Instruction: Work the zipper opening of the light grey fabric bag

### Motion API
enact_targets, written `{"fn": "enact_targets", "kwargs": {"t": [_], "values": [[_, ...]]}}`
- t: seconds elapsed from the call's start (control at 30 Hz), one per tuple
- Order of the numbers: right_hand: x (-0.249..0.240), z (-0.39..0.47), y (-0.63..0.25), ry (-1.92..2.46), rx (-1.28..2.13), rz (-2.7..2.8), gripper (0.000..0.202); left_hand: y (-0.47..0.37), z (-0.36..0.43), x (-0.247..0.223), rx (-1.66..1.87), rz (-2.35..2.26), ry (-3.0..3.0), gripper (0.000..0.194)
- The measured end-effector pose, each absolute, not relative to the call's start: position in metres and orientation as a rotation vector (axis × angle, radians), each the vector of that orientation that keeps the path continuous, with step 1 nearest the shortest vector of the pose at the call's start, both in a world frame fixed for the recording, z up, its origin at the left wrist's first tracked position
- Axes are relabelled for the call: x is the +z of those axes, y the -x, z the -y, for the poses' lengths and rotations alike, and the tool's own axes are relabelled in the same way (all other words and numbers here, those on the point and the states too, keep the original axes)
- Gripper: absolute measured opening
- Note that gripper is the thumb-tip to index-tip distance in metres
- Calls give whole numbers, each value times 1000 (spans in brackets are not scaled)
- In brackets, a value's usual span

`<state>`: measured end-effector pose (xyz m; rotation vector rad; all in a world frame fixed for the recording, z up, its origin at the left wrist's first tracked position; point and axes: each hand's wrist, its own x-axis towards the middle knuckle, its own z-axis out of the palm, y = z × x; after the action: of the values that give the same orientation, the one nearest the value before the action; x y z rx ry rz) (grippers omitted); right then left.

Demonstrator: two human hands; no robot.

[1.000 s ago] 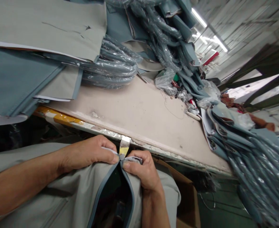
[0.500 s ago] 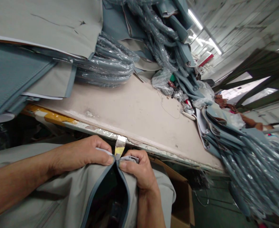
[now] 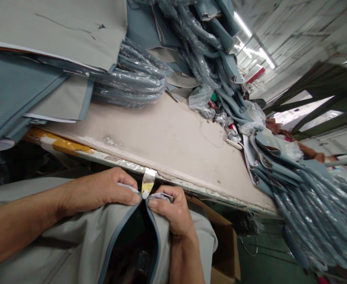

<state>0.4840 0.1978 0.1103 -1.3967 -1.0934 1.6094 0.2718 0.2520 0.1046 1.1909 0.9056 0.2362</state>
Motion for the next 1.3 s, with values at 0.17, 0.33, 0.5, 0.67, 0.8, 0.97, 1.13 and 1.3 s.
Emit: {"fn": "enact_targets", "kwargs": {"t": [0.17,0.33,0.5,0.67,0.8,0.97,1.13,1.3], "values": [[114,-201,-482,1416,1608,1106,31,-270,-253,111,186,-922,-1159,41],[112,-202,-484,1410,1604,1121,30,-268,-255,123,153,-931,-1100,38],[110,-202,-486,1404,1606,1142,29,-269,-256,125,151,-903,-1081,34],[113,-203,-484,1411,1601,1141,29,-269,-256,121,164,-886,-1032,37],[115,-204,-484,1415,1593,1135,30,-269,-255,116,186,-897,-980,37],[115,-205,-483,1414,1590,1126,37,-270,-254,116,221,-902,-971,36],[113,-204,-482,1425,1572,1099,40,-270,-254,118,201,-902,-1025,40],[113,-204,-483,1418,1582,1122,38,-270,-256,118,202,-911,-1060,41]]}}
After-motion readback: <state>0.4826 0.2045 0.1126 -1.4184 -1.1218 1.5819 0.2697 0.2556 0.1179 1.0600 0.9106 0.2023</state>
